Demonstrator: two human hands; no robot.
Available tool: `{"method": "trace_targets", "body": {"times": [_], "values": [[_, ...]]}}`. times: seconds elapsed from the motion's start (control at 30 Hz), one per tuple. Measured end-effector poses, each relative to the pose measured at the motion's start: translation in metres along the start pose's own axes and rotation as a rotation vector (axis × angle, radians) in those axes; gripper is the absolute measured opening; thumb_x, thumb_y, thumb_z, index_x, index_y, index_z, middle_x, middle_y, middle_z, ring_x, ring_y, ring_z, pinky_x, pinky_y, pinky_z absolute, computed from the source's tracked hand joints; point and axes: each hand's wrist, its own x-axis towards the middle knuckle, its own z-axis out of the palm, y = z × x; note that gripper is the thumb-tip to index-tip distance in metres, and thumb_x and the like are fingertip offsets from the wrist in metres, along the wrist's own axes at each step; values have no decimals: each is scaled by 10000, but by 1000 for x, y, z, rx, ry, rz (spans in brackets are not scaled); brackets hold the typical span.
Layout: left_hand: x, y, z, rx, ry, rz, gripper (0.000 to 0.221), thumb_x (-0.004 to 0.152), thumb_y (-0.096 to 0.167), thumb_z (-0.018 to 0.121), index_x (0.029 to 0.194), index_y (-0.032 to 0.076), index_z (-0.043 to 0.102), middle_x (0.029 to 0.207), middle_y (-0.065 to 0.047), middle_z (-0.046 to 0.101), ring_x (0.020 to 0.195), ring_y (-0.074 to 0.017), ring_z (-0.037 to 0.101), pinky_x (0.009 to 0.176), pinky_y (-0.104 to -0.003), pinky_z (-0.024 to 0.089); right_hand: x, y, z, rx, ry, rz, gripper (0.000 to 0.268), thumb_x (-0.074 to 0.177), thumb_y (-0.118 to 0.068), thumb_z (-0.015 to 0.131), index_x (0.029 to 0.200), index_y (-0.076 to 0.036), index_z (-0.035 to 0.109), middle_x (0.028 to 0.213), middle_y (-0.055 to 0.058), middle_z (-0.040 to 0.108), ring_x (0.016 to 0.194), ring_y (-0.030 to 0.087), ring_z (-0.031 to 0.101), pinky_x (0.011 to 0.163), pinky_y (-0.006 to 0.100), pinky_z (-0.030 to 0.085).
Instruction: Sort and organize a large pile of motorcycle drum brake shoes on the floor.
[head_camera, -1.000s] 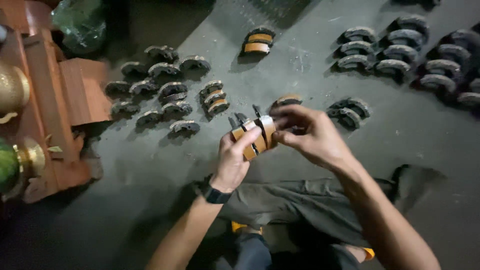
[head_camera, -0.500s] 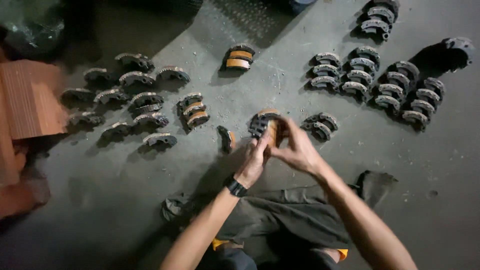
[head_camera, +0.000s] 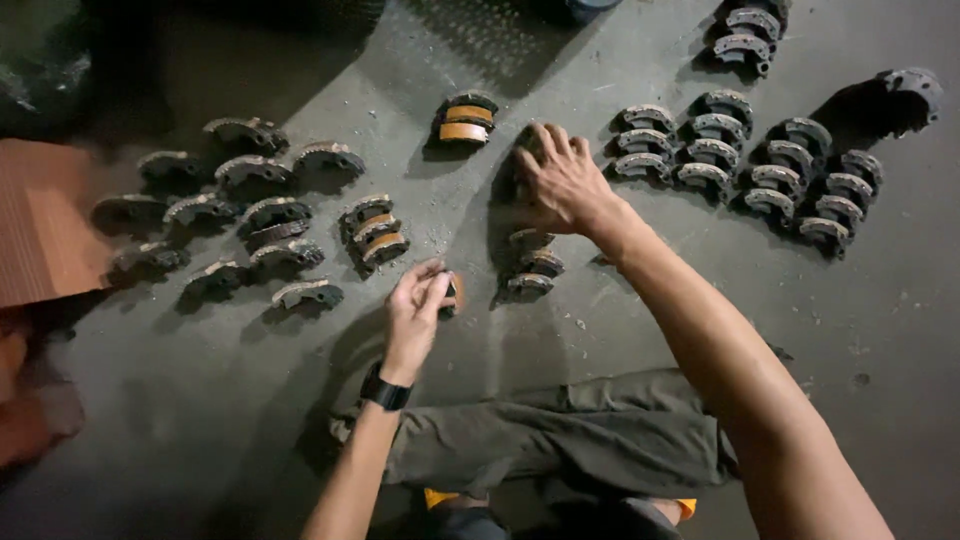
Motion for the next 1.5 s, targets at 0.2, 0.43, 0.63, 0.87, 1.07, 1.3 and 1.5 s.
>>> {"method": "trace_targets", "body": {"times": [0.2,0.43,0.63,0.87,1.07,1.3,1.5], "values": [[-10,9,16,151,-11,209,387,1012,192,654,1328,-18,577,1142,-112,698,1017,-141,679,868,-283,574,-60,-25,-32,241,289,33,724,856,-253,750,1485,-12,483,1486,266,424,1338,445,421,1076,565,392],[0,-7,30,894,249,569,320,870,133,767,1059,-32,568,1049,-214,555,1020,-390,584,883,-482,490,-147,-110,24,161,262,-43,531,769,-82,645,1294,-22,595,1140,178,557,1063,340,527,853,449,464],[-1,-15,45,898,107,651,325,921,95,721,1167,-41,559,1148,-216,559,1063,-385,595,898,-468,509,-152,-125,32,190,111,171,474,807,-81,625,1261,32,551,1093,189,551,1035,351,541,875,433,495],[23,23,97,1124,-137,857,544,851,148,789,1311,8,534,1276,-155,580,1184,-349,572,978,-461,497,-180,-120,-8,394,19,248,531,655,-82,720,1152,-7,547,1058,196,541,1007,391,557,814,449,514],[27,2,91,1245,-292,760,645,742,225,858,1283,56,548,1298,-116,573,1196,-326,547,962,-509,443,-186,-90,-21,617,47,436,375,825,-176,755,1169,-68,650,1120,152,609,1030,371,596,845,452,517],[-1,4,74,1102,-178,782,647,775,202,838,1335,49,553,1339,-131,568,1208,-363,532,991,-499,450,-86,-57,-25,287,364,62,331,869,-110,709,1189,-52,644,1216,111,645,1127,339,578,948,431,517],[7,4,49,976,-62,861,483,861,102,770,1298,22,579,1308,-154,561,1187,-381,545,1003,-487,450,-46,-44,8,97,73,68,410,839,-121,706,1211,-2,579,1183,161,590,1198,353,542,944,430,522]]}}
